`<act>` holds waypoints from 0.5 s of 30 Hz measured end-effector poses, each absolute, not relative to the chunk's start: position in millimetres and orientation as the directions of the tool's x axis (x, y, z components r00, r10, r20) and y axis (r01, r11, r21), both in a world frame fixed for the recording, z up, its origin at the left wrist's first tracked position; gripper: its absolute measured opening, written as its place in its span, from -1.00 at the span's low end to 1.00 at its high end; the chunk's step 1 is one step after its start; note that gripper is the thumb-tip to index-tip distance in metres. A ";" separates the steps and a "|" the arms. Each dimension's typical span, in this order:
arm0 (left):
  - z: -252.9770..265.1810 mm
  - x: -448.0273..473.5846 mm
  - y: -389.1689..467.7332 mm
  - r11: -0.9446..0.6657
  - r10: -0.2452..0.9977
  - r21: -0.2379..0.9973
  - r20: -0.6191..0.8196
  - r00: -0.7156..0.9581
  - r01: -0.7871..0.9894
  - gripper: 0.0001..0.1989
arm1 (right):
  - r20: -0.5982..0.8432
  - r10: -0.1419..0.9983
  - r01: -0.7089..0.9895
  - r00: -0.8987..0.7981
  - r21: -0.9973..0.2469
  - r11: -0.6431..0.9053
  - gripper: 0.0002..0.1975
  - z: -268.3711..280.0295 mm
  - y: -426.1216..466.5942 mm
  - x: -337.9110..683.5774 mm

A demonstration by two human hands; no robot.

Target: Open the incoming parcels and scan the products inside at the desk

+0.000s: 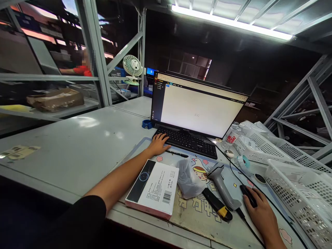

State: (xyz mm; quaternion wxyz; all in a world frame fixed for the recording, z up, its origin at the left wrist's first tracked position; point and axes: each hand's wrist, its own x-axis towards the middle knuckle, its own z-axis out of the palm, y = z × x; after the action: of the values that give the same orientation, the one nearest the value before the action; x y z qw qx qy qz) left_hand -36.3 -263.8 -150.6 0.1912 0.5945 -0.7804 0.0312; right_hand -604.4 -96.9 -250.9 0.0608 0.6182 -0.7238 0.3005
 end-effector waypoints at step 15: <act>-147.1 -37.1 -260.2 0.289 -0.923 0.182 0.315 -0.222 -0.940 -0.27 | 0.462 -0.856 -0.930 -0.231 -0.364 0.055 -0.33 -251.5 -96.9 -604.4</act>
State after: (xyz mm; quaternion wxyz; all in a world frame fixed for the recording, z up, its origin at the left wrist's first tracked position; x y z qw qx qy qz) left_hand -37.1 -260.2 -147.1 0.1838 0.5958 -0.7814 0.0234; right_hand -604.4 -96.9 -251.5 0.0608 0.6169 -0.7237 0.3033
